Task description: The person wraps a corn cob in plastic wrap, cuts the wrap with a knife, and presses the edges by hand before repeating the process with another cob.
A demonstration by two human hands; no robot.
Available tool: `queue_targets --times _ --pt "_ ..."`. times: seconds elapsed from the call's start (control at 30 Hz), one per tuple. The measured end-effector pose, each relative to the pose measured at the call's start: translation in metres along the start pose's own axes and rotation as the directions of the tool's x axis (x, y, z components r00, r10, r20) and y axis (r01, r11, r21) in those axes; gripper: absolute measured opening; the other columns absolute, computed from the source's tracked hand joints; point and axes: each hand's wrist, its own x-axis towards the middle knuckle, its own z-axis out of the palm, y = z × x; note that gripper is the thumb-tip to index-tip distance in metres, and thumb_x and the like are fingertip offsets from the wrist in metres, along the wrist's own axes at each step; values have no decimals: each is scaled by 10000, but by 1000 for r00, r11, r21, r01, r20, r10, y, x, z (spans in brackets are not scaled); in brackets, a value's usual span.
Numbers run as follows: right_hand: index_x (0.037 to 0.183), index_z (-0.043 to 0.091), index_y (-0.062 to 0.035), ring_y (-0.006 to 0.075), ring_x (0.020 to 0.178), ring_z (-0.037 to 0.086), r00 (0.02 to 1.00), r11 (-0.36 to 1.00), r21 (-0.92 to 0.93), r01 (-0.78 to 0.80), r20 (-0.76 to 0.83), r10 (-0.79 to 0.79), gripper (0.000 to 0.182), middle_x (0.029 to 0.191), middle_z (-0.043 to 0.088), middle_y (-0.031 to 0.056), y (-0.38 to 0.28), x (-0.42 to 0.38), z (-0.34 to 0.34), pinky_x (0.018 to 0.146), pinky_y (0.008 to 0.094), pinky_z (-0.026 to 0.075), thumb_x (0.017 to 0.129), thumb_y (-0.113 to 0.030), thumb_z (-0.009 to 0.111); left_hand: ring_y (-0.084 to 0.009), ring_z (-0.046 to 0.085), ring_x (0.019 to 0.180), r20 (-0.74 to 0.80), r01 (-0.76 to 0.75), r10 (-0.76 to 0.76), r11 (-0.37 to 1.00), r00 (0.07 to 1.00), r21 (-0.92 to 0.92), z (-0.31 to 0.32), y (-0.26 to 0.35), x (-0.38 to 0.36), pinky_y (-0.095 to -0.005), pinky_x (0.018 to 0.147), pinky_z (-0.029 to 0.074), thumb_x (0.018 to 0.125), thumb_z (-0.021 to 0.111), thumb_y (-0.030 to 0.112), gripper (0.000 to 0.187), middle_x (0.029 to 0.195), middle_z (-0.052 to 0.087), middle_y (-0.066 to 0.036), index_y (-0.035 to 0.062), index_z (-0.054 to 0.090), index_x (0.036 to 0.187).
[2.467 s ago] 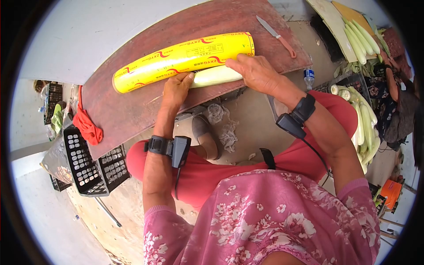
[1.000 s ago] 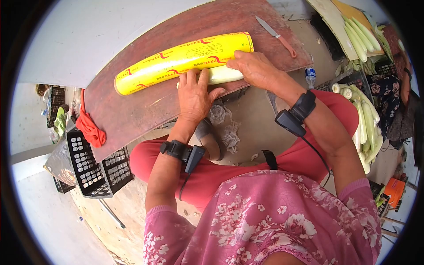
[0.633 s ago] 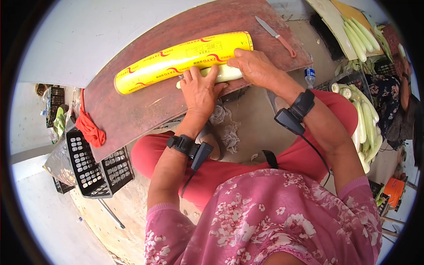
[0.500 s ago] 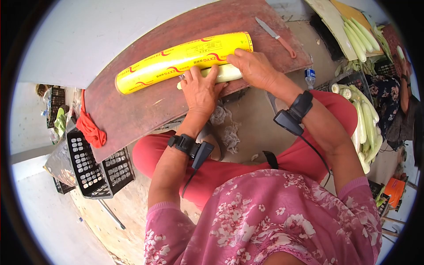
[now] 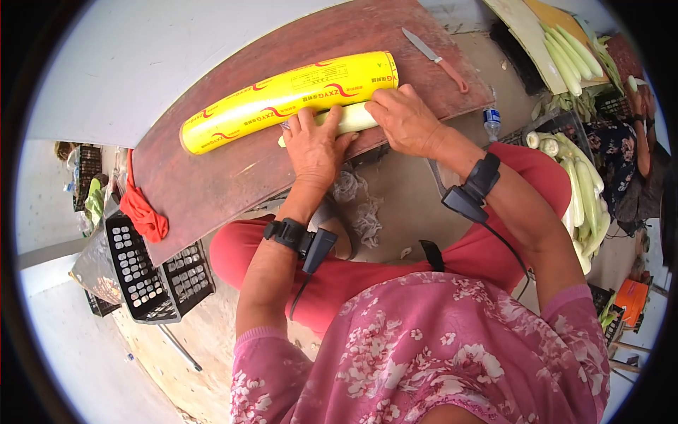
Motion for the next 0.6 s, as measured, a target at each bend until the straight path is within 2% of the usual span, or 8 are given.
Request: queue_targets --times 0.1,0.2,0.5,0.6 --pt "1061 574 -21 229 924 523 998 996 -77 -47 30 49 303 936 506 67 -12 -2 -5 768 363 347 766 -69 628 -319 486 1030 -10 -32 31 999 999 -26 1 -2 -2 -453 831 403 707 774 409 565 1111 524 -108 230 598 1213" --pt "884 572 -72 217 876 524 994 987 -150 -52 -106 36 107 895 511 57 -14 0 8 735 363 357 777 -67 567 -316 482 1034 -14 -40 40 999 999 -19 2 -3 -2 -453 830 398 700 781 411 584 1113 524 -103 219 597 1220" --pt "872 627 -71 213 876 547 998 969 -241 -58 -21 54 97 899 543 57 -12 13 12 768 380 371 803 -107 569 -313 475 1041 19 19 -19 1000 1000 -9 2 2 4 -448 844 386 703 778 416 570 1119 524 -104 222 602 1210" --pt "883 632 -67 215 885 547 993 971 -209 -112 20 119 105 917 549 58 -14 15 11 782 395 368 808 -100 567 -311 475 1044 37 19 -19 1000 999 -1 4 0 7 -450 845 383 706 777 412 564 1126 525 -107 227 603 1209"
